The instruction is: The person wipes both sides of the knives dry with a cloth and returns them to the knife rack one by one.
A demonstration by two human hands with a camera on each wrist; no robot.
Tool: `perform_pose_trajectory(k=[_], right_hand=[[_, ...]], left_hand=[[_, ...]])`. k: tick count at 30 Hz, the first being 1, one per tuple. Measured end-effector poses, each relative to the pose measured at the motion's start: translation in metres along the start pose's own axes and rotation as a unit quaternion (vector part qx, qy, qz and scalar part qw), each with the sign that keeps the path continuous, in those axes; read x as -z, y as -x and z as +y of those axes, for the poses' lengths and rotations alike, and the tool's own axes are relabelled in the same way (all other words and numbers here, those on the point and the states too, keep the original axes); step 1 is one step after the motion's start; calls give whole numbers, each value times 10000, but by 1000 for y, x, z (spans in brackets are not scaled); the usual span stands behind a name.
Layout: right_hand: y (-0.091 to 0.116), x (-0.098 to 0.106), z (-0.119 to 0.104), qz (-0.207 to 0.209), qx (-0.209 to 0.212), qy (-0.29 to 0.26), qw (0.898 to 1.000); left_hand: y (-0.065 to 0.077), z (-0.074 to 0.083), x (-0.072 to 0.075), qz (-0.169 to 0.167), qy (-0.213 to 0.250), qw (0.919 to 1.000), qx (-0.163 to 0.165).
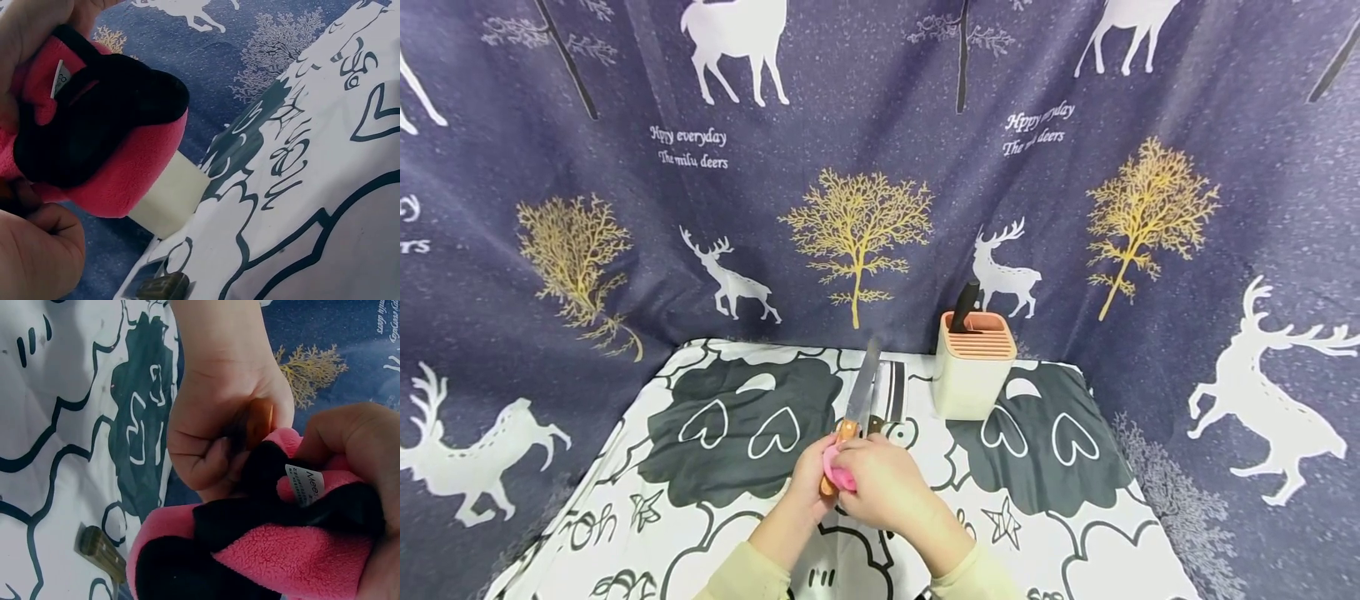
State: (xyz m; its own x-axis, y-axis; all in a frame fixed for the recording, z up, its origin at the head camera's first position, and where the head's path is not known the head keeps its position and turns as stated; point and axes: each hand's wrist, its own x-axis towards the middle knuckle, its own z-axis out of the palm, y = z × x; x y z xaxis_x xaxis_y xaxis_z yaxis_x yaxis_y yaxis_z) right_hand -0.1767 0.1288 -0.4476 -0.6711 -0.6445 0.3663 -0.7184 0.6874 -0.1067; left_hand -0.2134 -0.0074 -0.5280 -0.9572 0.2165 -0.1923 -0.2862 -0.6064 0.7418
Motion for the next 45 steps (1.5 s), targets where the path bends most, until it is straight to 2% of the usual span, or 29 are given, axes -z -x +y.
perform_pose_trajectory(k=[9, 16, 26, 29, 33, 35, 37, 39, 42, 45], right_hand=[[4, 4, -4, -124, -2, 134, 9998], [9, 8, -9, -269, 87, -6, 9996], [10, 13, -4, -382, 582, -142, 9975], [11, 16, -1, -550, 793, -480, 9942], [14, 22, 8, -792, 927, -1373, 9830], [14, 24, 14, -687, 801, -1680, 9801], [12, 26, 19, -427, 508, -1703, 9831], [10, 25, 23, -92, 75, -1452, 9893], [5, 15, 25, 188, -519, -1009, 9934], [4, 0, 20, 317, -759, -656, 9945]], left_hand=[[1, -4, -1, 19, -46, 9999, 126], [1, 2, -2, 131, -10, 9998, 163], [0, 4, 1, 74, -256, 9996, 115], [0, 2, 5, 38, -424, 9991, 19], [1, 0, 10, 55, -544, 9984, -114], [1, -1, 11, 38, -500, 9987, -114], [2, -2, 9, -8, -551, 9985, -43], [2, -4, 5, -82, -534, 9985, 66], [3, -6, -1, -186, -582, 9980, 159], [5, -7, -1, -245, -547, 9981, 161]])
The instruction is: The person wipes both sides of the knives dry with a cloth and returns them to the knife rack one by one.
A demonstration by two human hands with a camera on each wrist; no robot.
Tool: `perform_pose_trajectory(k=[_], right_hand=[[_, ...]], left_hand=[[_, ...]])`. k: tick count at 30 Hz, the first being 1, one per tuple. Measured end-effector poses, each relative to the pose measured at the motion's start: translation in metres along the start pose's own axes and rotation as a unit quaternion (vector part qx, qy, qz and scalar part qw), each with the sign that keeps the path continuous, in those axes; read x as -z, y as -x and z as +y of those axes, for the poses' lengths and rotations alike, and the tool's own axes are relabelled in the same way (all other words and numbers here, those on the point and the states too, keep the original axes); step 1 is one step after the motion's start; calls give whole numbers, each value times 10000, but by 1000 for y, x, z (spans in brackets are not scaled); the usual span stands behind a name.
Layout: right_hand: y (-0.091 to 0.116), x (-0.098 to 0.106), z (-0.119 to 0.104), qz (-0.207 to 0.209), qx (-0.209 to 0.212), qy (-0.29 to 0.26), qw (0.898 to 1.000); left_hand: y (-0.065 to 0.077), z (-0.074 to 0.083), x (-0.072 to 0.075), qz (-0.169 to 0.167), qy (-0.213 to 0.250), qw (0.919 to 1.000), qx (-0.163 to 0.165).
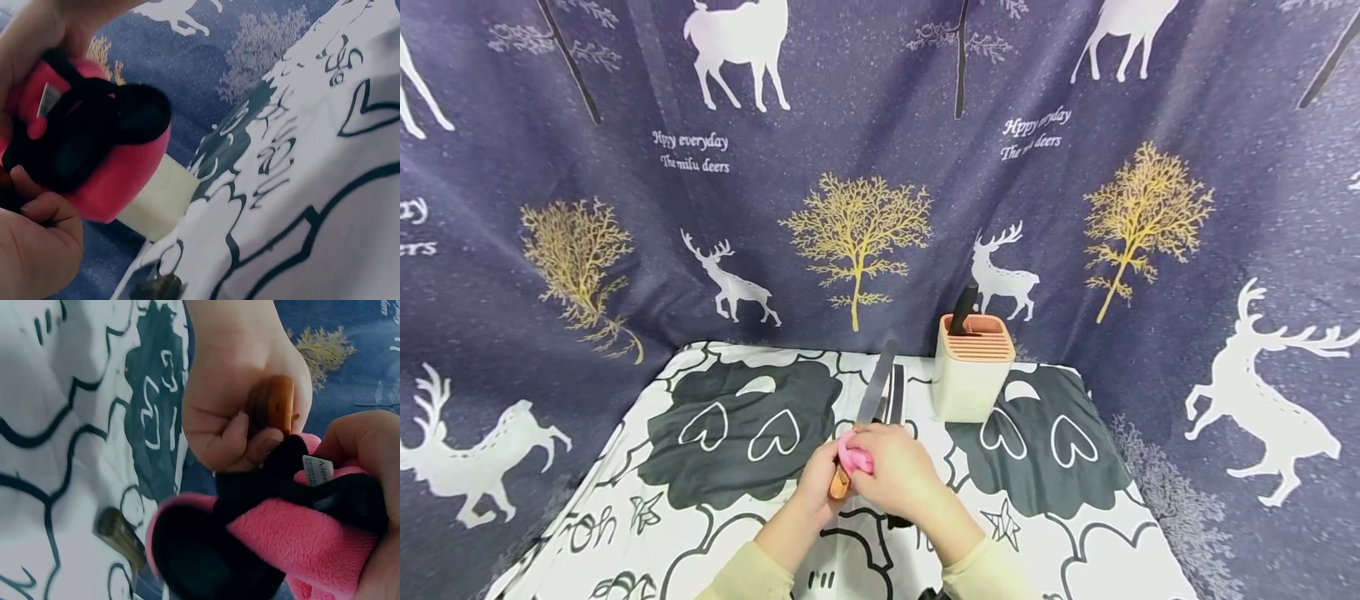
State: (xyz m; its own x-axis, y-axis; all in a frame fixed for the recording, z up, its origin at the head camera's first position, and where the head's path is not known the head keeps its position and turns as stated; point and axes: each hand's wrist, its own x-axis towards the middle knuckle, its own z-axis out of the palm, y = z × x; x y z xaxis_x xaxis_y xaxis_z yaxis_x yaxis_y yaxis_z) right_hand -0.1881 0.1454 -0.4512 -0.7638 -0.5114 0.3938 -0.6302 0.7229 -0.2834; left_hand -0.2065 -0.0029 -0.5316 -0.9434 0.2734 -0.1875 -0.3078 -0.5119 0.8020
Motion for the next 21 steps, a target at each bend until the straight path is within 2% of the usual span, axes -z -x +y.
perform_pose_trajectory(k=[4, 10, 14, 21], right_hand=[[7, -11, -9, 63, 132, 181, 9997], [14, -13, -18, -38, 422, 321, 9986], [17, -15, -23, -48, 545, 383, 9978], [25, -24, -24, 345, 739, 161, 9965]], left_hand=[[1, -2, 5, 3, 32, 10000, 3], [0, -1, 8, 110, 379, 9991, -139], [3, -1, 10, 148, 459, 9988, -50], [3, 1, 9, 183, 708, 9973, 51]])
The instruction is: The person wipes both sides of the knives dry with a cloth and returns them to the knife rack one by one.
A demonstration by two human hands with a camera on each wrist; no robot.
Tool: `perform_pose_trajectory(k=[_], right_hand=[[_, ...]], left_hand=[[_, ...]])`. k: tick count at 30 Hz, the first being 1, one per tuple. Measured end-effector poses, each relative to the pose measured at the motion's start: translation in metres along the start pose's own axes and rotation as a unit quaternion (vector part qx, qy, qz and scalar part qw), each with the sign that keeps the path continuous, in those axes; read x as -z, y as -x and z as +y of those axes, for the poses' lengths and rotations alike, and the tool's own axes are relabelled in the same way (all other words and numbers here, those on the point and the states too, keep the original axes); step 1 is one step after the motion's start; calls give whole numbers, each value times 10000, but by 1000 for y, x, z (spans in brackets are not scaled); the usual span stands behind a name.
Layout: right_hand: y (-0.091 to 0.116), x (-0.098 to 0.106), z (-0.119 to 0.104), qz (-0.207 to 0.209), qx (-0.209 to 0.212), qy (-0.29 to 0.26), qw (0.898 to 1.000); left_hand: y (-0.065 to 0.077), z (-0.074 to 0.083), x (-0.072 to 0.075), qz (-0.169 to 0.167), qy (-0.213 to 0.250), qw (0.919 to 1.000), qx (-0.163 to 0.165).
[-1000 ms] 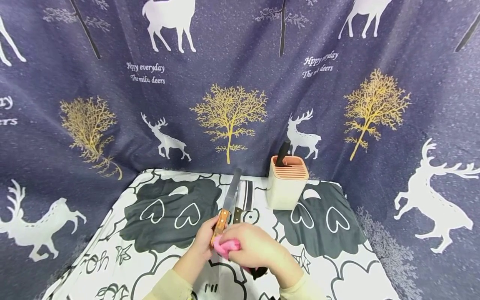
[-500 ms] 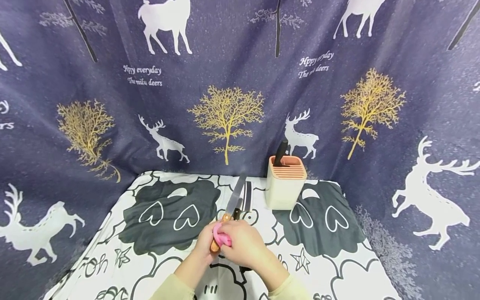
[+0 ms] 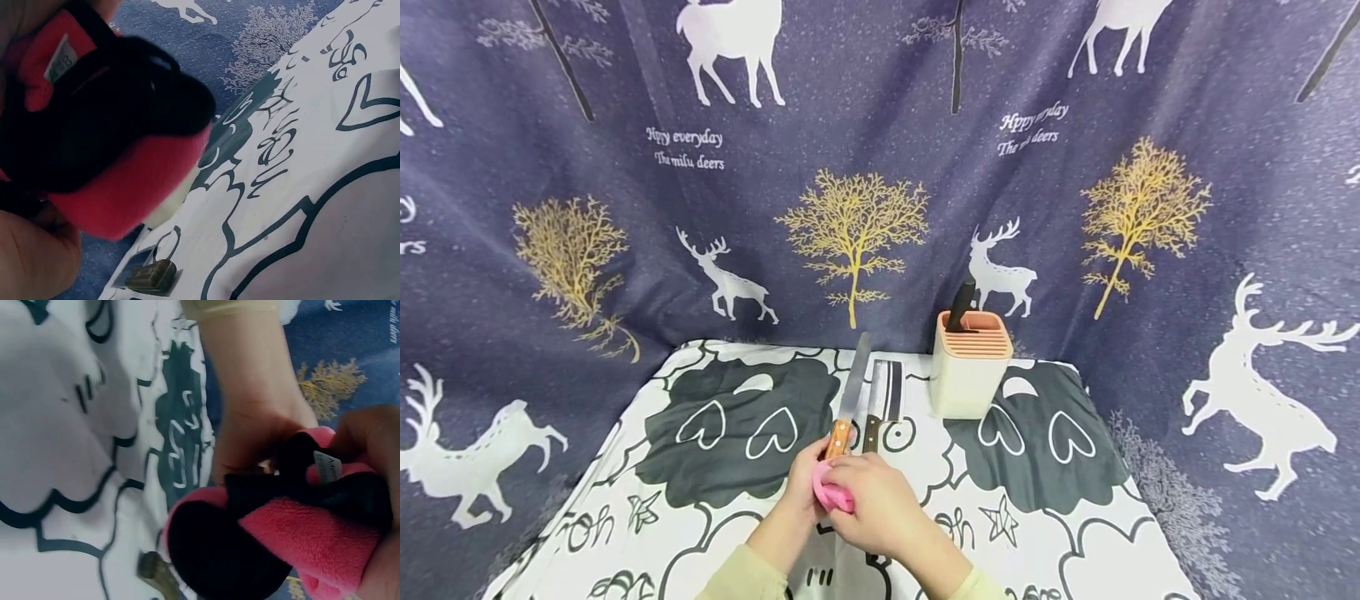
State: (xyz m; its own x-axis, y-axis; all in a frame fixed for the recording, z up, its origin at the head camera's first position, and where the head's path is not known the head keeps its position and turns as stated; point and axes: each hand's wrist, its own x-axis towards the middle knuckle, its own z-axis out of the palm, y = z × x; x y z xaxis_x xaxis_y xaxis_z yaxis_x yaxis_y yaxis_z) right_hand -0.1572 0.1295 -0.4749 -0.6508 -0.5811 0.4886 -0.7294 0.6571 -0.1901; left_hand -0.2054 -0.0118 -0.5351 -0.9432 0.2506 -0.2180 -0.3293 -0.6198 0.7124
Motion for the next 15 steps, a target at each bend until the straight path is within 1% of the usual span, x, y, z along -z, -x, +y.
perform_pose_trajectory(k=[2, 4, 9, 12, 15], right_hand=[[2, -3, 1, 169, -9, -69, 9998], [4, -6, 2, 312, 3, -168, 9994], [8, -12, 5, 588, 152, -307, 9977], [9, -14, 7, 749, 220, -389, 9962], [11, -17, 9, 840, 195, -519, 9949]], left_hand=[[-1, 1, -1, -38, 94, 9999, 23], [-1, 0, -1, -42, 148, 9998, 125], [-2, -1, 0, -123, 268, 9991, 309], [-3, -1, 1, -211, 378, 9986, 299], [-3, 1, 1, -306, 321, 9987, 250]])
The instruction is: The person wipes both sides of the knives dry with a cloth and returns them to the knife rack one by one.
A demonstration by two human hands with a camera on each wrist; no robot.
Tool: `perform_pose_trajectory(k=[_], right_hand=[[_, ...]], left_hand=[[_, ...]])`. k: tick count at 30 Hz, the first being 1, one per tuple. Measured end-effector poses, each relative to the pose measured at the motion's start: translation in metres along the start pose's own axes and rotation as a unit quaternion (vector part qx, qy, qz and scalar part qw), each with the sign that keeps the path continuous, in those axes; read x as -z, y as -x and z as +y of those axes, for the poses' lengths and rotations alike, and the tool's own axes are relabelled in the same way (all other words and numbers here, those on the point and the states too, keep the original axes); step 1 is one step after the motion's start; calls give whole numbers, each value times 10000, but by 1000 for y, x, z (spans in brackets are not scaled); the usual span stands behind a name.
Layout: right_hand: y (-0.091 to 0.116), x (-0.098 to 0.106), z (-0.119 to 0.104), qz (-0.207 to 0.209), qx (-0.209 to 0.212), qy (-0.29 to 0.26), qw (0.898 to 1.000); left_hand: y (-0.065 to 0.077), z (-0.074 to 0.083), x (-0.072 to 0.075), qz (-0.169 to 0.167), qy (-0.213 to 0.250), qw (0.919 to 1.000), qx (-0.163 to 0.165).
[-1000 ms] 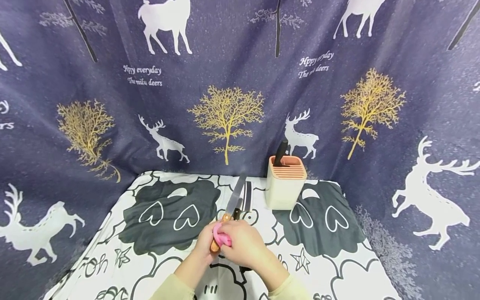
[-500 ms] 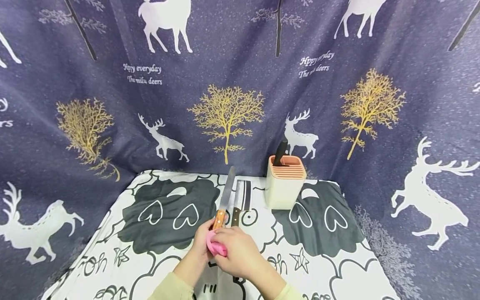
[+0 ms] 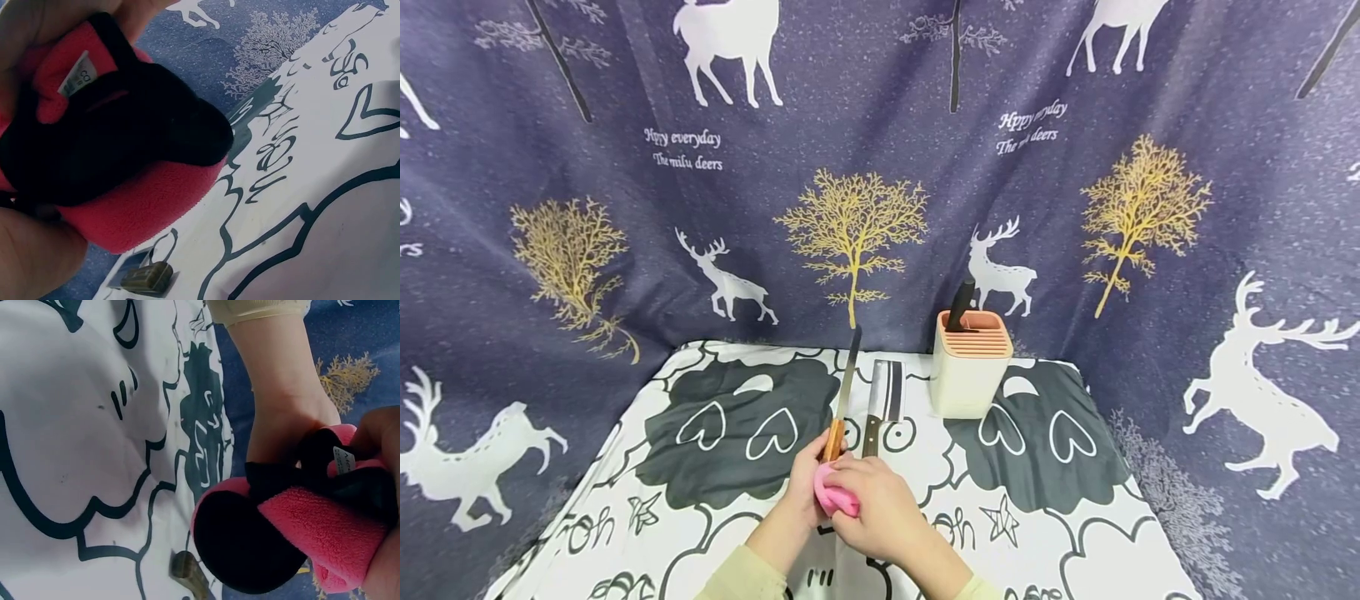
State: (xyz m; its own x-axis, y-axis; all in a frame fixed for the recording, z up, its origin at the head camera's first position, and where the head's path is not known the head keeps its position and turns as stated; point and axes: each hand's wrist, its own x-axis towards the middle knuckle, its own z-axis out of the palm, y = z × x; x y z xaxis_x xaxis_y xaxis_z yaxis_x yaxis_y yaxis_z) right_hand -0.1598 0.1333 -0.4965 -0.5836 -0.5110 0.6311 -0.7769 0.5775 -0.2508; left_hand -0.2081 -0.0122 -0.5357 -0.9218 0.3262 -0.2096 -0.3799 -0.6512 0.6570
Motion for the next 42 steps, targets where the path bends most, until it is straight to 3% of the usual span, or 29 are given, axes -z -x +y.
perform_pose_trajectory(k=[7, 14, 17, 27, 34, 42], right_hand=[[6, -2, 6, 142, -305, -554, 9979], [10, 0, 11, 227, -614, -1376, 9883], [12, 1, 14, 201, -754, -1651, 9832], [20, 4, 19, 146, -890, -1980, 9760], [29, 4, 26, 170, -1226, -2172, 9683], [21, 25, 44, 65, -1361, -1601, 9776]], left_hand=[[0, 5, 3, -140, -741, 9970, -166], [-1, 12, 9, 297, -1473, 9870, -572], [-1, 15, 11, 445, -1462, 9864, -604], [1, 18, 8, 418, -1078, 9929, -290], [4, 16, 7, 178, -851, 9962, -38], [8, 16, 5, -137, -761, 9969, 108]])
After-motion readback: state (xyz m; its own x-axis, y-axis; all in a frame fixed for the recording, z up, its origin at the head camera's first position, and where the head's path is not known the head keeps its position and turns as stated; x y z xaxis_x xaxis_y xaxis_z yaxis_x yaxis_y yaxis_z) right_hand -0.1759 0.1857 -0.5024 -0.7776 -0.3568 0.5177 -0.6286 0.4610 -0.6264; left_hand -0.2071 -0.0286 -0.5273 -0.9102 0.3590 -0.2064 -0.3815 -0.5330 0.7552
